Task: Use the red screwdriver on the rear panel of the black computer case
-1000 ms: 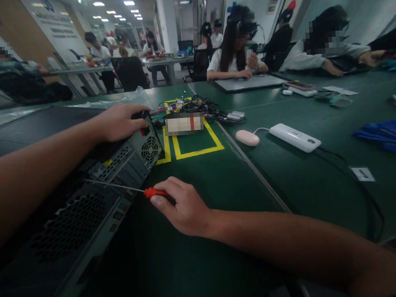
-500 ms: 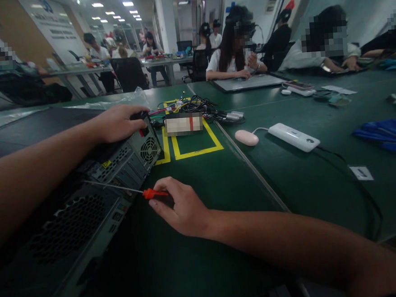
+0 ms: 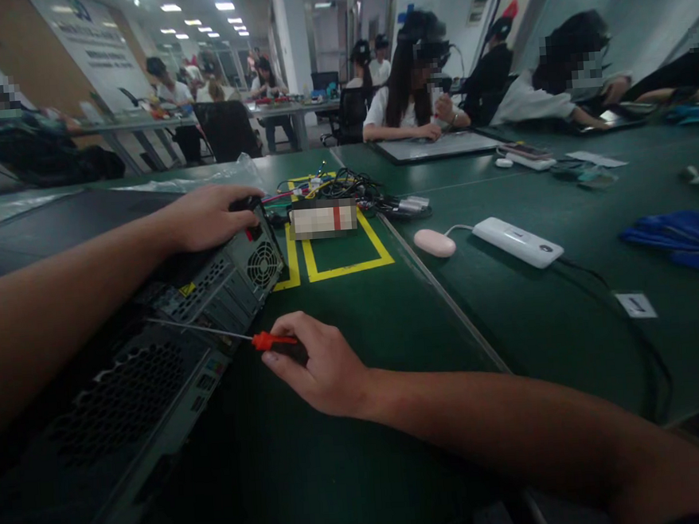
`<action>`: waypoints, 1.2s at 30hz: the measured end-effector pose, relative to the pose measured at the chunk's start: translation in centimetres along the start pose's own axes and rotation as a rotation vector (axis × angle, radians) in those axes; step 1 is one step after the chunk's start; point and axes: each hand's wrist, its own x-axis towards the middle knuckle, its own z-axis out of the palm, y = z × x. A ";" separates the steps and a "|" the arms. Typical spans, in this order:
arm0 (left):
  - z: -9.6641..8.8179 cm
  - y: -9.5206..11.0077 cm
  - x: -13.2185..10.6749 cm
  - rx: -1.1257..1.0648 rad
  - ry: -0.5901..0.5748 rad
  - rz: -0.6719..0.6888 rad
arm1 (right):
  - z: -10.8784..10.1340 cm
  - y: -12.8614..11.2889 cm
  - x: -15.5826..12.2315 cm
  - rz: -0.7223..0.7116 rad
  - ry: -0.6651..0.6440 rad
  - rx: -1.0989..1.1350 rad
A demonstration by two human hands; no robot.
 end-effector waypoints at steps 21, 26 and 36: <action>0.1 0.0 0.1 -0.004 0.004 -0.007 | -0.2 -0.3 0.0 0.022 -0.015 -0.007; 0.2 -0.3 0.2 0.005 0.003 0.010 | -0.1 -0.3 -0.1 0.031 -0.010 -0.004; 0.2 -0.2 0.1 0.007 -0.005 -0.009 | -0.2 -0.4 -0.1 0.028 -0.016 0.013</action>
